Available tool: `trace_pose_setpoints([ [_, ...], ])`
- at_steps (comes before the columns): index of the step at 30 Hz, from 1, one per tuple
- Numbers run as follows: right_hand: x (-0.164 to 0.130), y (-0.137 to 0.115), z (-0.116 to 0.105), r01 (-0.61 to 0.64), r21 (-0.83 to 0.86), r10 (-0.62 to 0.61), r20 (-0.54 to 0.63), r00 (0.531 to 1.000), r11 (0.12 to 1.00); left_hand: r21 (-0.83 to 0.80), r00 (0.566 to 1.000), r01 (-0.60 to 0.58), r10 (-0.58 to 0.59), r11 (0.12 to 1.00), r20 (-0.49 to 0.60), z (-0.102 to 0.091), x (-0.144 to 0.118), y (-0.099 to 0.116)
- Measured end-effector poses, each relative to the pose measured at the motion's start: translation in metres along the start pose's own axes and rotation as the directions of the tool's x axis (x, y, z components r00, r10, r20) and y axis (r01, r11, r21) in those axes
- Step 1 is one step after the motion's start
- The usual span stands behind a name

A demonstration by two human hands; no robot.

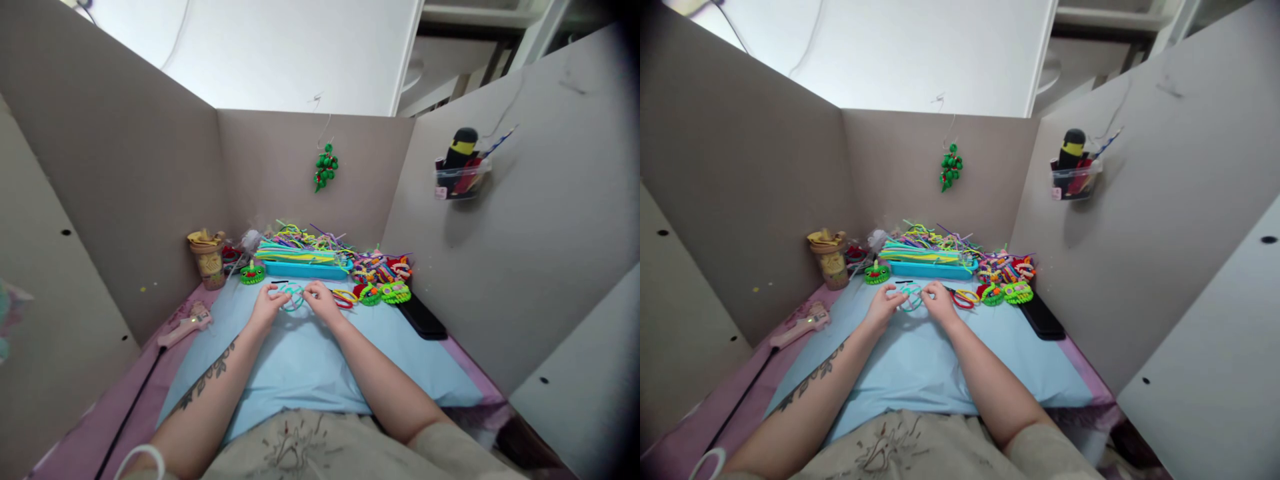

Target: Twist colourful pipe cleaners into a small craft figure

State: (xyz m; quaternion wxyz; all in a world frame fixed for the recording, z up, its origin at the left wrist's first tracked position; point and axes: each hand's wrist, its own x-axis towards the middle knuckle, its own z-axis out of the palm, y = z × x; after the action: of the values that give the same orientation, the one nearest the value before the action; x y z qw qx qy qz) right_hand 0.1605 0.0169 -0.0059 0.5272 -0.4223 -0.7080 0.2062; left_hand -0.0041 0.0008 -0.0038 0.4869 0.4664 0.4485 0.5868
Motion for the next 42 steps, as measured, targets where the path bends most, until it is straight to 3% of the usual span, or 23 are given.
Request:
trace_pose_setpoints([
  [4, -0.001, 0.0, 0.003, -0.065, 0.029, 0.064, 0.014, 0.998, 0.997, -0.01, 0.999, -0.033, 0.033, 0.999, -0.028, -0.001, 0.001, 0.0],
  [6, -0.002, -0.002, 0.005, -0.167, 0.112, 0.16, 0.071, 0.985, 0.98, -0.015, 0.997, -0.067, 0.066, 0.998, -0.03, -0.001, 0.001, -0.001],
  [10, -0.005, -0.009, 0.009, -0.435, 0.357, 0.372, 0.234, 0.898, 0.827, 0.003, 0.994, -0.111, 0.111, 0.994, -0.005, 0.001, 0.0, -0.002],
  [13, -0.007, -0.013, 0.012, -0.528, 0.457, 0.451, 0.274, 0.849, 0.716, 0.017, 0.992, -0.123, 0.123, 0.992, 0.006, 0.002, 0.0, -0.002],
  [18, -0.008, -0.01, 0.018, -0.586, 0.557, 0.531, 0.279, 0.8, 0.589, 0.026, 0.991, -0.132, 0.132, 0.991, 0.014, 0.003, -0.001, -0.002],
  [23, -0.007, -0.006, 0.024, -0.596, 0.613, 0.592, 0.244, 0.768, 0.52, 0.021, 0.991, -0.129, 0.129, 0.991, 0.02, 0.003, 0.0, -0.004],
  [27, -0.006, -0.007, 0.023, -0.618, 0.651, 0.661, 0.231, 0.714, 0.441, 0.01, 0.992, -0.127, 0.127, 0.992, 0.01, 0.003, 0.0, -0.005],
  [32, -0.007, -0.01, 0.022, -0.693, 0.614, 0.616, 0.392, 0.683, 0.378, -0.01, 0.987, -0.163, 0.163, 0.987, -0.013, 0.003, -0.001, -0.001],
  [38, -0.013, -0.018, 0.022, -0.7, 0.482, 0.488, 0.502, 0.714, 0.528, -0.032, 0.977, -0.211, 0.21, 0.977, -0.038, 0.003, 0.0, -0.001],
  [42, -0.016, -0.024, 0.016, -0.707, 0.418, 0.336, 0.667, 0.665, 0.57, -0.02, 0.973, -0.225, 0.224, 0.974, -0.051, 0.001, 0.001, -0.003],
])
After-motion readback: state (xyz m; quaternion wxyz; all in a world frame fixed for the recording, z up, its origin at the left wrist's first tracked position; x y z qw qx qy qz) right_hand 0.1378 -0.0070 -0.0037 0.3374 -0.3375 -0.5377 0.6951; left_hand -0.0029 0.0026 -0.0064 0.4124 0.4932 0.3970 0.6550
